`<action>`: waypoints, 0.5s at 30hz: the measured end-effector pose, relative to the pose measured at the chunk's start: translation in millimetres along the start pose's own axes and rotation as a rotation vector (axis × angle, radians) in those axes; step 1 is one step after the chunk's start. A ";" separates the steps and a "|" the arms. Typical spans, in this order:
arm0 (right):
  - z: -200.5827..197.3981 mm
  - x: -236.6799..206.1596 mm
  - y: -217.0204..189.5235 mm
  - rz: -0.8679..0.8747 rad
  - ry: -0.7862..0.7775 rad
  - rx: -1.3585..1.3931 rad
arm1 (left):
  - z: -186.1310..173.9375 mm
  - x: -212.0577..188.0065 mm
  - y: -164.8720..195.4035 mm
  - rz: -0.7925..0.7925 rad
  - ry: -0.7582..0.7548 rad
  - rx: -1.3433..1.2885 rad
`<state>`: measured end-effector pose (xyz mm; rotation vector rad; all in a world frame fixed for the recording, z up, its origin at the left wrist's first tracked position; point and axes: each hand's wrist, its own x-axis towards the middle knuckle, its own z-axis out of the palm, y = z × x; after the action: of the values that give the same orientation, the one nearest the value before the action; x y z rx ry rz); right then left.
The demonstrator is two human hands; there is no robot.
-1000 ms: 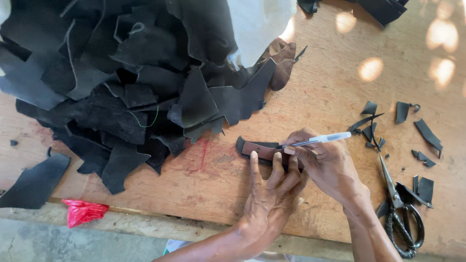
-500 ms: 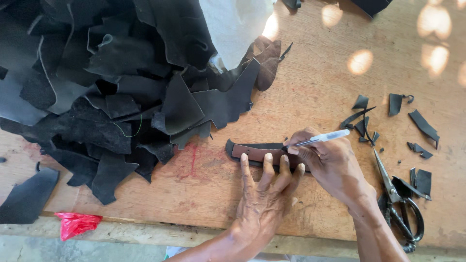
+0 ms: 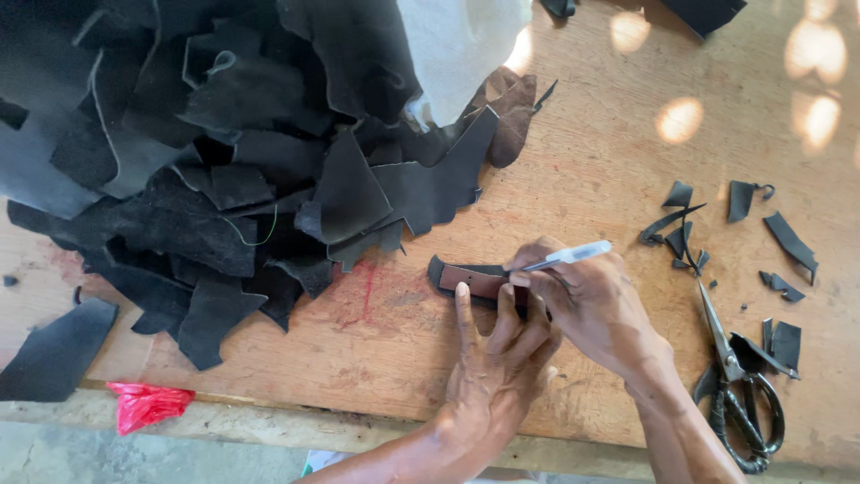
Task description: The person cuts black leather pieces using shears on a wooden workbench. They align the leather with a brown template, mark it with a pen, and trim the edges to match the template shape.
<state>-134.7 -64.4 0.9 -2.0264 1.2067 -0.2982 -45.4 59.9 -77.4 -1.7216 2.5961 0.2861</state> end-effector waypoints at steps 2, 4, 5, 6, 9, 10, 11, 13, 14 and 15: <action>6.9 7.2 -5.4 -0.131 0.009 -0.013 | -0.9 0.7 -0.4 -0.030 0.028 -0.063; 14.4 13.5 -10.4 -0.097 -0.011 0.033 | -1.6 0.1 -1.1 -0.034 0.028 -0.091; 17.8 16.6 -12.3 -0.080 -0.020 0.056 | -1.8 -1.0 -1.3 -0.025 0.012 -0.087; 20.7 19.8 -13.8 -0.159 -0.002 0.068 | -1.6 -1.7 -2.1 -0.016 -0.003 -0.082; 29.1 27.0 -16.6 -0.313 0.027 0.105 | -0.8 -3.8 -4.4 0.026 -0.020 -0.106; 31.7 28.6 -17.0 -0.311 0.023 0.115 | -0.8 -4.1 -4.9 0.027 -0.008 -0.114; 33.5 29.8 -17.4 -0.310 0.021 0.126 | -0.8 -4.4 -5.6 0.027 0.004 -0.122; 34.7 30.6 -17.5 -0.291 0.018 0.152 | -1.8 -4.8 -5.8 0.033 -0.010 -0.121; 34.5 30.8 -17.4 -0.282 0.019 0.163 | -2.6 -5.0 -5.7 0.040 -0.033 -0.112; 33.7 31.1 -17.1 -0.286 0.002 0.186 | -3.6 -5.1 -5.5 0.046 -0.056 -0.103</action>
<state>-88.9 -69.3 -15.7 -2.0315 0.8537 -0.5303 -38.0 61.9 -74.1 -1.6588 2.6271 0.4706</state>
